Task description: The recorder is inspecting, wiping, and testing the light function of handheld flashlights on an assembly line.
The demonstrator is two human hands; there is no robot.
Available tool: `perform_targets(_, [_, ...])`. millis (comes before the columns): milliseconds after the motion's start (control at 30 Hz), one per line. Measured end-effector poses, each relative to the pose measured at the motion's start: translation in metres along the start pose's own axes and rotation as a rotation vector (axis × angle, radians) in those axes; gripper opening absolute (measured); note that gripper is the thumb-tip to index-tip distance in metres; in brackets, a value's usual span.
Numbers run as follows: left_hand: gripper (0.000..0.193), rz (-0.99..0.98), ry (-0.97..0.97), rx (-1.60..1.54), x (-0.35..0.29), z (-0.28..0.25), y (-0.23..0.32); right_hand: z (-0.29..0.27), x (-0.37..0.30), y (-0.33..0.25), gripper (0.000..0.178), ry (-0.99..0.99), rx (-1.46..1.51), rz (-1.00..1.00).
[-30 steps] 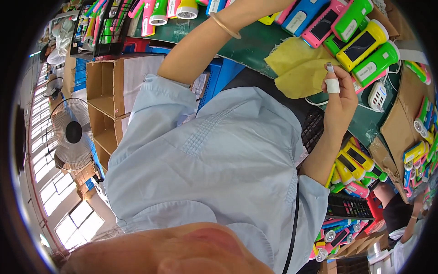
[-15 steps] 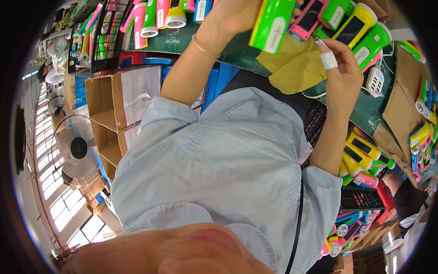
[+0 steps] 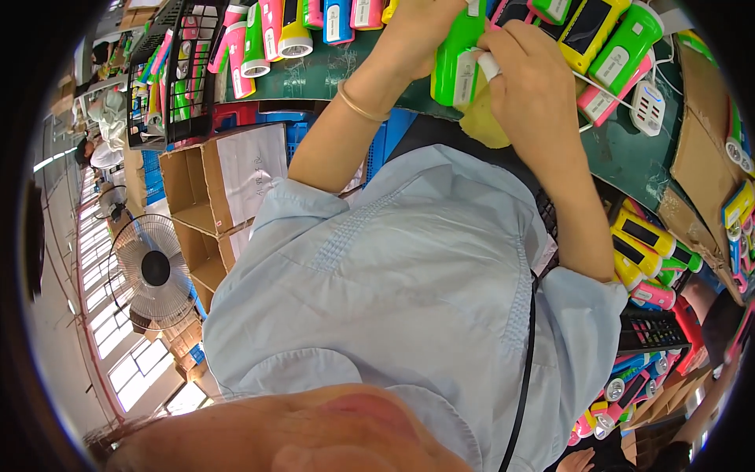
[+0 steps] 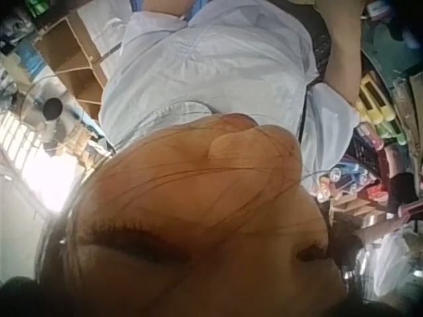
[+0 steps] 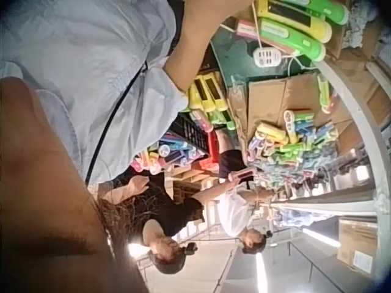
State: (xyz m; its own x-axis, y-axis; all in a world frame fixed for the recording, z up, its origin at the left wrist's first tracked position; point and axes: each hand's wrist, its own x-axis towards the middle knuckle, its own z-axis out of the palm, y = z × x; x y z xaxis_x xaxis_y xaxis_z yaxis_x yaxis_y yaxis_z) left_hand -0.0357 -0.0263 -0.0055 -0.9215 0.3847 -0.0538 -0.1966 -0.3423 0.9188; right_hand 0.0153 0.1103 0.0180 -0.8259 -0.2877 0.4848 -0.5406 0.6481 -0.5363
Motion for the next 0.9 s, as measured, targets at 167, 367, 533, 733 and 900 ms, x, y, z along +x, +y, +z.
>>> perform_targets(167, [0.03, 0.206, -0.134, -0.114, -0.004, 0.002, 0.005, -0.025, -0.005, -0.011, 0.017, -0.395, 0.825, 0.353])
perform_targets(367, [0.047, -0.087, -0.064, -0.714, -0.005, 0.001, 0.005, 0.006, -0.052, -0.009, 0.028, -0.039, 0.208, -0.527])
perform_targets(533, [0.039, -0.071, -0.314, -0.915, -0.004, 0.002, -0.004, 0.004, -0.047, -0.016, 0.035, 0.053, 0.084, -0.495])
perform_targets(733, [0.073, 0.347, -0.155, -0.16, -0.01, 0.014, -0.016, 0.026, -0.032, -0.017, 0.042, 0.365, -0.051, 0.123])
perform_targets(900, [0.06, -0.014, -0.059, -0.518, -0.016, 0.001, -0.002, 0.016, -0.051, 0.013, 0.034, 0.047, 0.622, 0.366])
